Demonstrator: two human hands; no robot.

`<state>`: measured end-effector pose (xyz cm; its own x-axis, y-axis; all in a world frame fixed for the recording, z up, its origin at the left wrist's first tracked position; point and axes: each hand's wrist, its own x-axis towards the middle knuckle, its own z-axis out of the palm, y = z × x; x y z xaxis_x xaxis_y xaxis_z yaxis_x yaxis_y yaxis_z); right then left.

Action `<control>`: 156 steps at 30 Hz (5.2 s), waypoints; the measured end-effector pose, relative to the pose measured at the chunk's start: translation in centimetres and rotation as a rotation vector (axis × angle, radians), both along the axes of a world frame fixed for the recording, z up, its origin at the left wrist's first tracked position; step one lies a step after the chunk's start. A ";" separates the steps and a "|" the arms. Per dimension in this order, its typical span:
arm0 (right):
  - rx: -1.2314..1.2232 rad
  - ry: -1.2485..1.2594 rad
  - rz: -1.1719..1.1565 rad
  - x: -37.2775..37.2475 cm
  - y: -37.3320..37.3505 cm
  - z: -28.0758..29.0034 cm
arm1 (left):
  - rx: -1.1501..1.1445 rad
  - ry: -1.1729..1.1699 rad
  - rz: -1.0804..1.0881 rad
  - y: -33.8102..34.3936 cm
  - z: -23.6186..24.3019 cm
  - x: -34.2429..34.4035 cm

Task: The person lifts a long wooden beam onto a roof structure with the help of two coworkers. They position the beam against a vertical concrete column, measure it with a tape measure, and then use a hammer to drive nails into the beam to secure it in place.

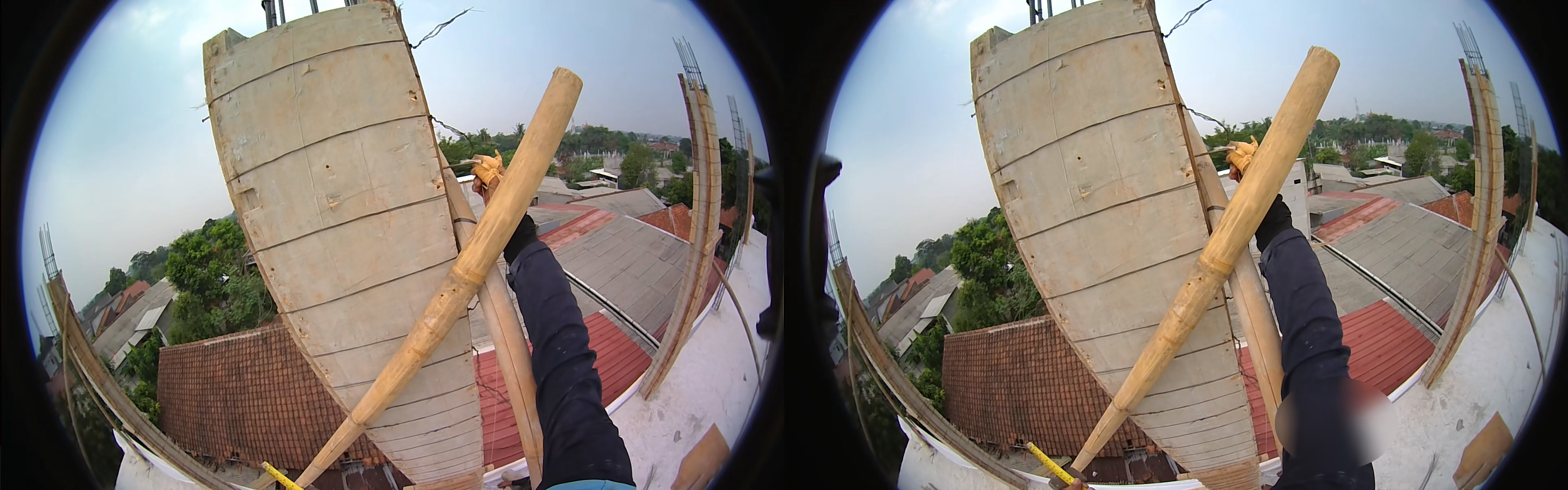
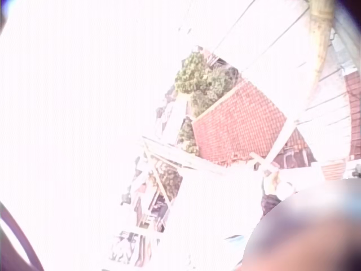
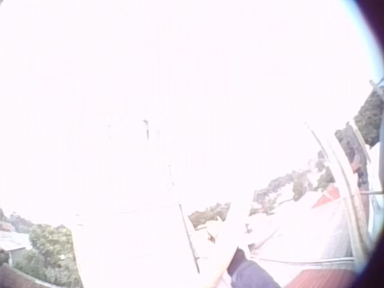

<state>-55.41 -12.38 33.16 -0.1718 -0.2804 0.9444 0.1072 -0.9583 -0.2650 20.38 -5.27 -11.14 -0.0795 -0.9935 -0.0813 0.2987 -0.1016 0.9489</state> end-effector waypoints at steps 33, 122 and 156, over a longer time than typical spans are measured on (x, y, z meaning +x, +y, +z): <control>0.157 -0.216 0.229 1.3 0.8 0.6 | 0.078 0.107 0.011 0.0 -1.1 0.4; 1.084 0.902 -1.419 -5.2 30.4 2.6 | -0.040 -0.284 -0.270 4.9 14.3 -6.5; 1.386 1.010 -1.142 -9.5 20.2 13.4 | 0.210 -0.510 -0.145 2.5 2.5 -0.5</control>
<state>-64.86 7.81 46.56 -0.4154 -0.9045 0.0967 -0.8819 0.3744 -0.2864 19.85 -2.74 -8.64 -0.1129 -0.9336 -0.3400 -0.2232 -0.3096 0.9243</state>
